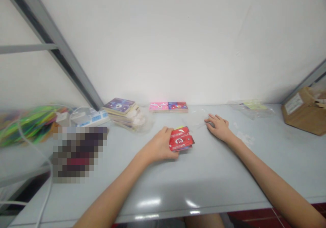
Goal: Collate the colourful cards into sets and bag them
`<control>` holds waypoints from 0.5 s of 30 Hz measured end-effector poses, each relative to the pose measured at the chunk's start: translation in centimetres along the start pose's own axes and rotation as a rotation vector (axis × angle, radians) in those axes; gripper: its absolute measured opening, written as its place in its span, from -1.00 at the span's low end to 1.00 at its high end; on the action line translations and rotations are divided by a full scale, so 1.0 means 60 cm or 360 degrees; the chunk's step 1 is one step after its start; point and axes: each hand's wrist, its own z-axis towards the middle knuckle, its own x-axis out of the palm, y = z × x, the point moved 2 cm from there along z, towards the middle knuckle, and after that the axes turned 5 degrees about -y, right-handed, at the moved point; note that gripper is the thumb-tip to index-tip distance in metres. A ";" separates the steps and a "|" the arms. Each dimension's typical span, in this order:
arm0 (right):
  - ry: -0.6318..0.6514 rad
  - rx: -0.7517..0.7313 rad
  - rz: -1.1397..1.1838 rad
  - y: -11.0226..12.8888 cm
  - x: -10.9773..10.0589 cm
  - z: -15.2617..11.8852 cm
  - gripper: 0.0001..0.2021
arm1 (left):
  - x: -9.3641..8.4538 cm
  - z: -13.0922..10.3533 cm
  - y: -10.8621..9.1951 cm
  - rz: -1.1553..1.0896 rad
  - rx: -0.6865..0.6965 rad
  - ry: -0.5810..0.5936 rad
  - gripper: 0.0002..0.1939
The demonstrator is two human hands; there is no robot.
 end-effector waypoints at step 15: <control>0.0728 0.0341 0.2600 0.189 -0.042 -0.082 -0.52 | -0.022 0.000 0.003 0.0124 0.0146 -0.0396 -0.17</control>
